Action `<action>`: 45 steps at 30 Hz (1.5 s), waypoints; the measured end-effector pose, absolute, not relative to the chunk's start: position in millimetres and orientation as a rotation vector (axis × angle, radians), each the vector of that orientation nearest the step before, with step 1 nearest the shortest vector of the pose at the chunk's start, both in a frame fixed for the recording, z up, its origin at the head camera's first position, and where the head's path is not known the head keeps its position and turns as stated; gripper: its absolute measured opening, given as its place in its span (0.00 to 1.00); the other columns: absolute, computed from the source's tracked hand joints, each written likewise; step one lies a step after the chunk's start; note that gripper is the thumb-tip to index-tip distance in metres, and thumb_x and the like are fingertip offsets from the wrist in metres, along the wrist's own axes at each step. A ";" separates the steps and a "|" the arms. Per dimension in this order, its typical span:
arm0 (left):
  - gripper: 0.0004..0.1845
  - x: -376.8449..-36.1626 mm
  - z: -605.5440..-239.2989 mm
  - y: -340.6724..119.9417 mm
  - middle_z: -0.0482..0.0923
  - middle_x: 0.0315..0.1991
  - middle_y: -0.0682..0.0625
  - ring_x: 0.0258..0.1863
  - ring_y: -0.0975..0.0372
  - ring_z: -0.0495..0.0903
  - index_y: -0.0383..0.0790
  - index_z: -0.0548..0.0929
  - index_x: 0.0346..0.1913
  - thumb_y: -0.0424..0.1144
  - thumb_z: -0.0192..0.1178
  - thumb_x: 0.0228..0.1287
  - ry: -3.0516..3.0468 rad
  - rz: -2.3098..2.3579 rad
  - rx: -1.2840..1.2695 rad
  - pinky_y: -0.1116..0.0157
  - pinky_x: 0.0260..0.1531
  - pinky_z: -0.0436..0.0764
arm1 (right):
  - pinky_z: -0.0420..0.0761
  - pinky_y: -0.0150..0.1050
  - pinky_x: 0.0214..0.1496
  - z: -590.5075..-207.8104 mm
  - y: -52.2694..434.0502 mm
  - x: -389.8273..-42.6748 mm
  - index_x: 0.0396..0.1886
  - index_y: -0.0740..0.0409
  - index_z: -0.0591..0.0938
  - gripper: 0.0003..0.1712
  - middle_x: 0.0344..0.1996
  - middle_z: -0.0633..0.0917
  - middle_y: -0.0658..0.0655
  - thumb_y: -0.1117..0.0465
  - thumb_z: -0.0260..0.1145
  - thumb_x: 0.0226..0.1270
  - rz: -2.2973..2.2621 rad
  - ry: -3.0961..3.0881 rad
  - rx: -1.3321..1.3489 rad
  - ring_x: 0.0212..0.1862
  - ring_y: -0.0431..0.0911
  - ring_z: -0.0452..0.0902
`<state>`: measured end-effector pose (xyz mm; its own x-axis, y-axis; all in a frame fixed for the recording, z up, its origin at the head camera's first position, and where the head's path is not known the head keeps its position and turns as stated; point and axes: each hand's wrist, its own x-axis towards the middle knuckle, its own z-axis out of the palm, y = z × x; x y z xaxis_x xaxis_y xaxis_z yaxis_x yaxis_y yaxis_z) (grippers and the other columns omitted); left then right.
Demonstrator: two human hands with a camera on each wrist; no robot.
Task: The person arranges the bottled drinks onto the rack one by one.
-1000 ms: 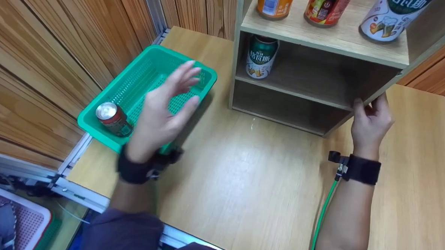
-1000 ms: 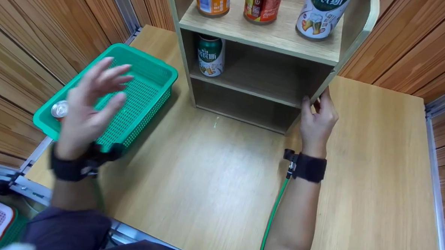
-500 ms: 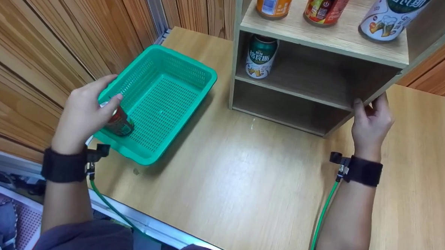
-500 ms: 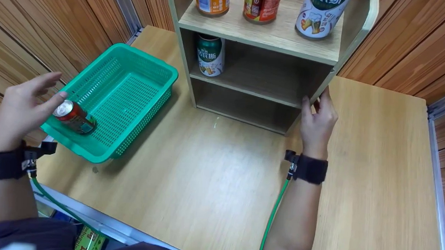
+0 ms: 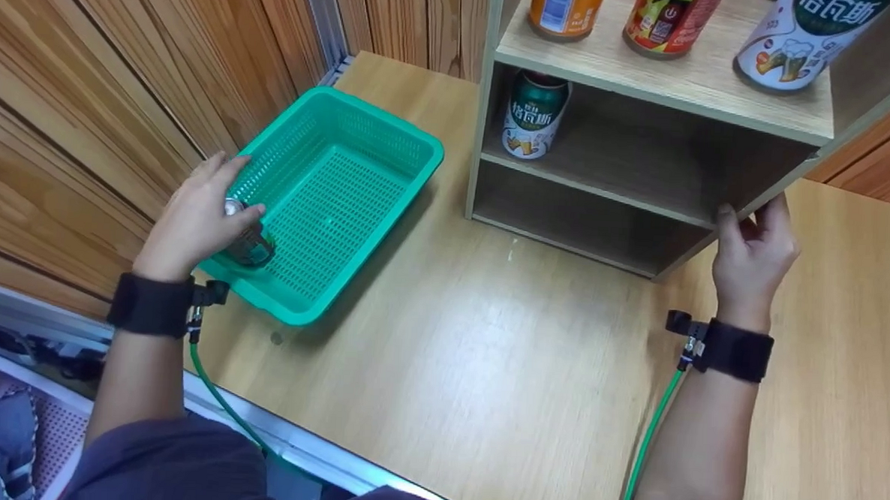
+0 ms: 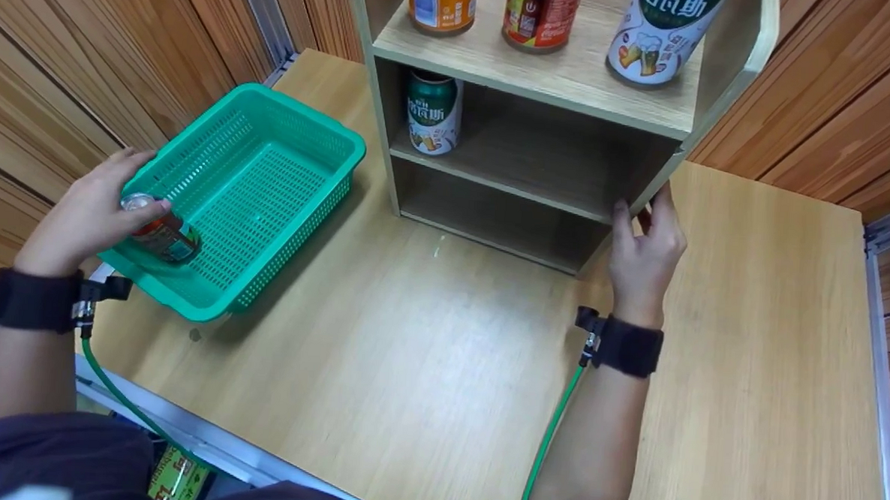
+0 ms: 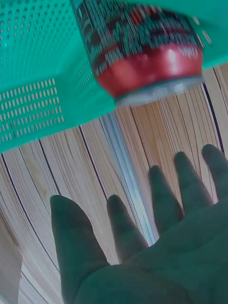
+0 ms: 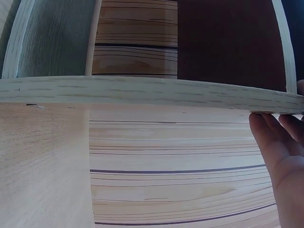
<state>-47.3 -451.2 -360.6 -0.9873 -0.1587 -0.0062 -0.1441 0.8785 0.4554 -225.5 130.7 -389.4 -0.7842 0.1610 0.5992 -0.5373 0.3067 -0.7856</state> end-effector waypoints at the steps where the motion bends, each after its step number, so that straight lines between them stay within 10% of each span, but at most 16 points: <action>1: 0.39 -48.1 -363.2 -452.8 0.36 0.69 0.42 0.66 0.46 0.37 0.56 0.47 0.69 0.58 0.51 0.58 -3.034 -0.720 0.257 0.39 0.56 0.42 | 0.76 0.37 0.45 -389.7 130.3 -225.1 0.51 0.56 0.77 0.23 0.46 0.79 0.58 0.74 0.59 0.54 1.524 -1.987 0.330 0.49 0.49 0.74; 8: 0.42 -48.0 -373.5 -463.0 0.31 0.68 0.38 0.64 0.40 0.37 0.59 0.42 0.69 0.64 0.49 0.56 -3.194 -0.744 0.378 0.35 0.52 0.47 | 0.75 0.38 0.47 -393.8 130.0 -226.5 0.53 0.54 0.76 0.25 0.48 0.79 0.56 0.75 0.59 0.54 1.549 -2.009 0.324 0.51 0.48 0.73; 19: 0.40 -57.2 -369.4 -470.0 0.64 0.56 0.35 0.49 0.44 0.67 0.43 0.56 0.67 0.56 0.57 0.55 -3.289 -0.807 0.337 0.47 0.38 0.71 | 0.75 0.39 0.48 -399.8 139.1 -237.5 0.53 0.54 0.76 0.25 0.48 0.79 0.55 0.73 0.59 0.54 1.512 -1.976 0.363 0.51 0.48 0.73; 25: 0.35 -54.2 -370.4 -473.6 0.65 0.52 0.34 0.46 0.43 0.67 0.43 0.62 0.64 0.43 0.63 0.53 -3.318 -0.826 0.392 0.50 0.34 0.72 | 0.76 0.37 0.46 -391.9 134.1 -226.0 0.52 0.56 0.77 0.24 0.47 0.79 0.57 0.74 0.60 0.53 1.534 -1.986 0.352 0.50 0.49 0.73; 45: 0.36 -40.2 -342.5 -458.3 0.78 0.35 0.40 0.30 0.50 0.71 0.41 0.77 0.51 0.63 0.64 0.40 -2.976 -0.515 0.495 0.56 0.24 0.66 | 0.73 0.39 0.51 -388.5 134.4 -224.5 0.54 0.54 0.74 0.25 0.51 0.77 0.54 0.73 0.59 0.55 1.550 -2.010 0.333 0.53 0.47 0.71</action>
<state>-40.2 -458.3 -342.5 -0.9446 -0.3275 0.0242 -0.3003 0.8913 0.3396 -224.5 134.4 -388.5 -0.8047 0.1451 0.5756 -0.5198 0.2962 -0.8013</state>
